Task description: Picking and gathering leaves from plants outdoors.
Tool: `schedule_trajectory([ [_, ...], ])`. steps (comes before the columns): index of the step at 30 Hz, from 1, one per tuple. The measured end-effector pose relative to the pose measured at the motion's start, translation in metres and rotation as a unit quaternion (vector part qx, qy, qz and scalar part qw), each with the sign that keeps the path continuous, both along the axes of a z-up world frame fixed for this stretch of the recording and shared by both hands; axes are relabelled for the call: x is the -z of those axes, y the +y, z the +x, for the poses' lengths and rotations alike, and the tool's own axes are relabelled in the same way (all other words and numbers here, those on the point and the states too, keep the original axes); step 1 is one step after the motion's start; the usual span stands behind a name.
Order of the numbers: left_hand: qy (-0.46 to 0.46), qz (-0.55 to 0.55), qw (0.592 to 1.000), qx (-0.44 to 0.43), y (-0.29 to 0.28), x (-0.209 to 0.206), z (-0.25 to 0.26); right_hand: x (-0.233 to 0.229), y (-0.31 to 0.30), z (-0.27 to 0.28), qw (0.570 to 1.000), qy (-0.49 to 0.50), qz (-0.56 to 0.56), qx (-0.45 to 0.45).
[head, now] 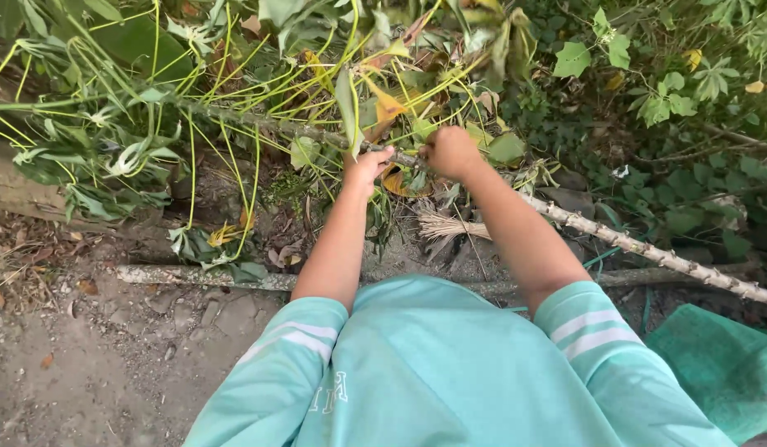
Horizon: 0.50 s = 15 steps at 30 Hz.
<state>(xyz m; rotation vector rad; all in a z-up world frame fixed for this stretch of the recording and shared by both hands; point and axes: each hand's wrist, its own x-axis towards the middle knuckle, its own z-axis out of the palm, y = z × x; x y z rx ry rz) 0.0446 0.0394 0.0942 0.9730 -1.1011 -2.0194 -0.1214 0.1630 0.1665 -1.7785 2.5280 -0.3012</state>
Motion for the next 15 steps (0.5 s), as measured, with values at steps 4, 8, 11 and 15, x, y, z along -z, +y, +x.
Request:
schedule_trajectory([
  [4, 0.036, 0.011, 0.999, 0.004, -0.005, 0.005, -0.004, 0.016, 0.003, -0.029, 0.974, -0.224, -0.013, 0.02],
  [8, 0.012, 0.024, 1.0, 0.004, -0.005, 0.0, -0.009, 0.023, 0.003, -0.027, 0.959, -0.28, -0.044, 0.025],
  [11, 0.009, 0.01, 1.0, 0.0, -0.004, -0.001, -0.011, 0.014, -0.005, -0.02, 0.979, -0.202, -0.032, 0.012],
  [15, -0.036, 0.013, 0.999, 0.005, -0.007, 0.007, -0.014, 0.004, -0.021, -0.011, 0.995, -0.065, 0.045, -0.069],
])
